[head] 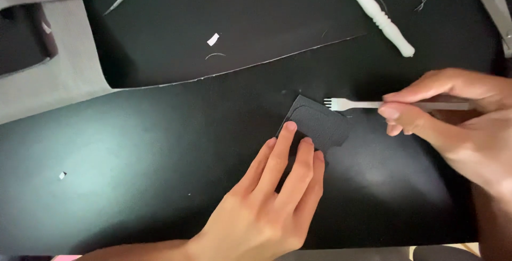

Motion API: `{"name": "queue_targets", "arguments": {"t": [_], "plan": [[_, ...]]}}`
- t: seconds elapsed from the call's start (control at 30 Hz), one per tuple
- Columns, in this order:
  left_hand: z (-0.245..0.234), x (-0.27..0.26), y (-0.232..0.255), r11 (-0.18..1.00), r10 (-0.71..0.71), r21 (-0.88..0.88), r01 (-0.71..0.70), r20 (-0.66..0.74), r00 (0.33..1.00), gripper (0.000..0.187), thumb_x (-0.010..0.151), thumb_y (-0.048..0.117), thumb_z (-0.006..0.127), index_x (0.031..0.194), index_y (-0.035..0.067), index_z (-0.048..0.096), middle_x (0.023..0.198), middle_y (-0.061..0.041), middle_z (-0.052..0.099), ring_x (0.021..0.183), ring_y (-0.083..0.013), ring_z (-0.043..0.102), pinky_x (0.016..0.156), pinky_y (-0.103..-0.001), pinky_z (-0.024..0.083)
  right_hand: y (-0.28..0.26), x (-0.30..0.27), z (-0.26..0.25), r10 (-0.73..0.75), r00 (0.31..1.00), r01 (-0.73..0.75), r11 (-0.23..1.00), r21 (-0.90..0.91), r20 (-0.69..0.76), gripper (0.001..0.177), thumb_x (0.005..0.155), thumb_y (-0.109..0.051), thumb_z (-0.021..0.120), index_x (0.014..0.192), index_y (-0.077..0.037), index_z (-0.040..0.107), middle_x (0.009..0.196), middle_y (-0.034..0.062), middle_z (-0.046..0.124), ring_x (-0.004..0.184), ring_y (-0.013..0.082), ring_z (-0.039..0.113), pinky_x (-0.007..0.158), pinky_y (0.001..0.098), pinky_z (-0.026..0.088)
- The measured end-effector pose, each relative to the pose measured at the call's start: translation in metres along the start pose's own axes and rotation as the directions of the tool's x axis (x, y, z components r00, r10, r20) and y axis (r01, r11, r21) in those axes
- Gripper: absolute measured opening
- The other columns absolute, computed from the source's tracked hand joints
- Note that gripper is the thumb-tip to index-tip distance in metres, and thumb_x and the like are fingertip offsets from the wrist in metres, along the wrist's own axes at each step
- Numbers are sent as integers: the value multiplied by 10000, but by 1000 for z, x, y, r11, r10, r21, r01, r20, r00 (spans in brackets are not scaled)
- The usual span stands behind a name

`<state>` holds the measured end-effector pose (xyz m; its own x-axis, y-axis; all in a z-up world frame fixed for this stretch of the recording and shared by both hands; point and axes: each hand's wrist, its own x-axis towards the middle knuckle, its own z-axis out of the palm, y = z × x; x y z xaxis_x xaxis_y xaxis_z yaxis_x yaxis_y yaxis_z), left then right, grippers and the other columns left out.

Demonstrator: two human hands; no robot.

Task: Punching stitching holes into a leather piece using a prong punch and a mallet.

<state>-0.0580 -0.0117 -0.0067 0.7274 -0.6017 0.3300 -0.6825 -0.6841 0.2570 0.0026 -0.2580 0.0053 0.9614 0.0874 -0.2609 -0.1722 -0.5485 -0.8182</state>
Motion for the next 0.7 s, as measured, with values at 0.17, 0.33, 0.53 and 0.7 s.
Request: {"name": "queue_targets", "arguments": {"t": [0.17,0.33,0.53,0.7], "plan": [[1,-2,-1,1000,16,27,-15,-43,999,218,1055,64,563,1132,19,763,1176,-143,663,1186,-386,693,968,-383,638,5,-4,-2,62,996,-46,973,-227,64,189,845,-67,848,909,-44,671,524,20,423,494,83,361,515,223,291],[0,-2,0,1000,-25,-20,24,-42,999,179,1057,71,586,1099,20,752,1200,-149,643,1210,-460,667,1005,-522,607,7,-8,-4,-117,987,155,884,-441,113,123,1019,-166,683,1110,-124,754,478,-15,430,449,92,295,485,258,244],[-1,-2,-4,998,-22,-54,18,-73,997,88,1046,60,665,992,32,728,1178,-146,637,1200,-490,680,991,-531,616,9,-14,0,52,997,-39,977,-208,57,177,1093,-141,510,1071,-14,631,550,38,343,504,134,270,481,302,213],[-1,-3,-5,1000,20,-21,-21,-39,999,99,1040,44,659,1032,24,755,1182,-146,634,1228,-487,655,1015,-514,611,-6,-19,23,-137,990,128,877,-464,15,364,833,-277,900,1085,-78,728,587,-14,253,596,121,213,573,247,279]]}}
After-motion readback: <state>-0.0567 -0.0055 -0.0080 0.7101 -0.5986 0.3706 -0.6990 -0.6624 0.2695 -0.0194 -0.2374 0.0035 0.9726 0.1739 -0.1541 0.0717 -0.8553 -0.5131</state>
